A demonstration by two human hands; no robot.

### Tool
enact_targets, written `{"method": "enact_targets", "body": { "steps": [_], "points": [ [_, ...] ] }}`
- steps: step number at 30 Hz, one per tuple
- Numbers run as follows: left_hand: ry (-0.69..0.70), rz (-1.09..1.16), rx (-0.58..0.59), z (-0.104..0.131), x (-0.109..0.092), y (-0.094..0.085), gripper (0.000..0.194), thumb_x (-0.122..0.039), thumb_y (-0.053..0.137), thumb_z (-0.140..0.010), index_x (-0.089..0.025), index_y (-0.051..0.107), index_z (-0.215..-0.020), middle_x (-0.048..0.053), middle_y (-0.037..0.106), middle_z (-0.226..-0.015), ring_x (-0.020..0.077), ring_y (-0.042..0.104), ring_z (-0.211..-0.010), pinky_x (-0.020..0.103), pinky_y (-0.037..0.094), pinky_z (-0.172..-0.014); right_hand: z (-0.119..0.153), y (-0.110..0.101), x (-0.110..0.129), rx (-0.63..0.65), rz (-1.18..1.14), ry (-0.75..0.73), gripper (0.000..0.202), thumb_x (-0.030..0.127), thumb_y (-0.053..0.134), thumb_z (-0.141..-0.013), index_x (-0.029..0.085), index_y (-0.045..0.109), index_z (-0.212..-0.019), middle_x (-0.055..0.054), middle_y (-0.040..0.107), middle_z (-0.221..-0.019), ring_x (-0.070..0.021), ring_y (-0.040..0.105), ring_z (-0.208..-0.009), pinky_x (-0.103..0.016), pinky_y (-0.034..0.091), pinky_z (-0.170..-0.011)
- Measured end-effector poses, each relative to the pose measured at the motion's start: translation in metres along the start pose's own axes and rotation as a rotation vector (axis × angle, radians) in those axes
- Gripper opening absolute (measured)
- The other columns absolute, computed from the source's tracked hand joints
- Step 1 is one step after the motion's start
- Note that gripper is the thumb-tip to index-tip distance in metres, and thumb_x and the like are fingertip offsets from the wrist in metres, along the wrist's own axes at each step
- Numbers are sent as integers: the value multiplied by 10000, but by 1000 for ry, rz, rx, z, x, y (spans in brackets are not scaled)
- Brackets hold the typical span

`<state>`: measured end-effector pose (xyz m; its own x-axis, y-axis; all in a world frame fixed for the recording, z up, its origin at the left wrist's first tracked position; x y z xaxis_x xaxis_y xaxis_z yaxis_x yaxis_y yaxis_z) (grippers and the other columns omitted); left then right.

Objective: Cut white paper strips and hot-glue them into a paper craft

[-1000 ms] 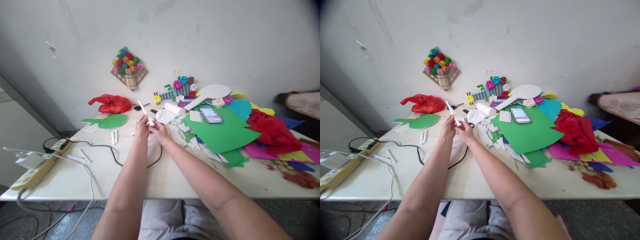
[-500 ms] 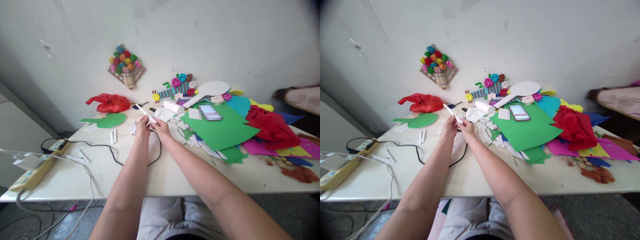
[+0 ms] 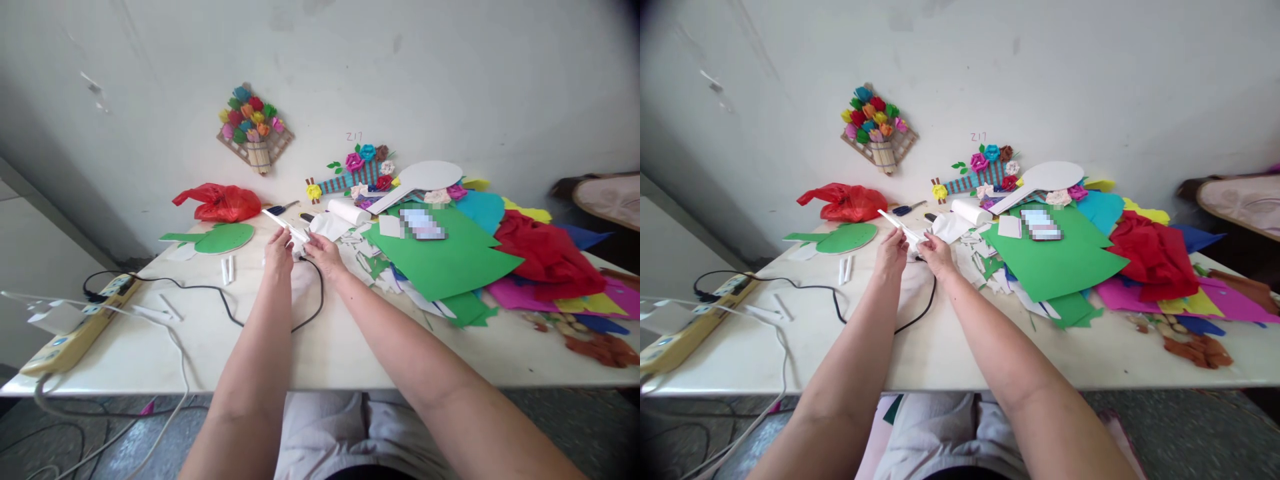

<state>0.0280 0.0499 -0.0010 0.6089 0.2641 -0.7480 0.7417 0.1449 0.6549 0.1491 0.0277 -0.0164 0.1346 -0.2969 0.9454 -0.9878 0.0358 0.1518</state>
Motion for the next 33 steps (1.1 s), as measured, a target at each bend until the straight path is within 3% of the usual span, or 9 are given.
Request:
{"method": "enact_targets", "body": {
  "steps": [5, 9, 14, 18, 21, 24, 28, 30, 33],
  "points": [
    [92, 85, -89, -7, -20, -18, 143, -136, 709, -619, -177, 614, -718, -45, 572, -616, 27, 489, -524, 166, 333, -531, 0, 1, 7, 33, 749, -220, 414, 181, 523, -739, 93, 567, -1141, -79, 618, -936, -166, 546, -841, -306, 413, -846],
    [101, 148, -88, -10, -26, -27, 151, -92, 686, -626, -182, 619, -726, -41, 590, -620, 28, 496, -519, 154, 348, -525, 5, 19, 12, 163, 1186, -343, 402, 245, 529, -749, 117, 582, -1126, -130, 577, -1053, -248, 480, -1016, -353, 360, -898],
    [122, 170, -58, -12, -29, -32, 131, -90, 667, -662, -188, 625, -737, -24, 627, -674, 41, 553, -581, 154, 412, -599, 5, 49, 3, 385, 1367, -407, 422, 205, 530, -729, 129, 557, -1144, -137, 558, -1081, -263, 448, -1045, -367, 326, -893],
    [136, 186, -67, -14, -31, -35, 106, -90, 661, -683, -181, 619, -717, -30, 617, -654, 29, 547, -553, 147, 430, -611, 0, 69, -10, 438, 1431, -437, 453, 146, 525, -731, 119, 518, -1184, -142, 565, -1084, -265, 444, -1043, -360, 321, -885],
    [158, 176, -75, -15, -35, -37, 87, -103, 662, -696, -178, 618, -704, -30, 611, -645, 31, 554, -561, 143, 433, -609, -2, 71, -11, 424, 1443, -431, 367, 167, 459, -810, 144, 528, -1169, -143, 565, -1070, -261, 448, -1038, -361, 329, -869],
    [162, 189, -77, -14, -39, -40, 76, -105, 664, -698, -171, 625, -701, -31, 600, -620, 28, 537, -534, 136, 420, -573, 2, 57, -2, 369, 1450, -432, 337, 183, 406, -850, 162, 538, -1160, -138, 573, -1052, -251, 453, -1046, -371, 324, -882],
    [157, 231, -72, -13, -41, -40, 89, -77, 658, -694, -163, 636, -702, -24, 612, -633, 29, 540, -542, 135, 416, -565, 3, 19, 15, 177, 1419, -371, 348, 326, 529, -788, 169, 591, -1091, -138, 605, -1022, -268, 502, -1002, -373, 362, -849],
    [136, 233, -61, -13, -40, -38, 101, -62, 652, -692, -161, 641, -707, -23, 613, -629, 27, 534, -531, 135, 412, -550, -1, -6, 22, 25, 1359, -230, 340, 308, 537, -774, 195, 604, -1088, -124, 634, -989, -256, 552, -934, -350, 401, -779],
    [107, 197, -42, -13, -36, -35, 115, -60, 670, -670, -163, 644, -712, -20, 618, -635, 30, 536, -529, 140, 409, -539, -8, -37, 25, -115, 1171, -9, 357, 417, 577, -729, 238, 641, -1032, -90, 672, -895, -238, 601, -838, -312, 431, -690]
  ]
}}
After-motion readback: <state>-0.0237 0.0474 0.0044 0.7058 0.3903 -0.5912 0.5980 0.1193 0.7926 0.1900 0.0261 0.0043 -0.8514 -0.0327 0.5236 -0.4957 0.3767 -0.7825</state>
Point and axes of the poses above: each hand's wrist, its own z-axis away from the middle knuckle, its own y-axis out of the palm, x = y × z, the point moved 4 cm from there along -z, towards the middle knuckle
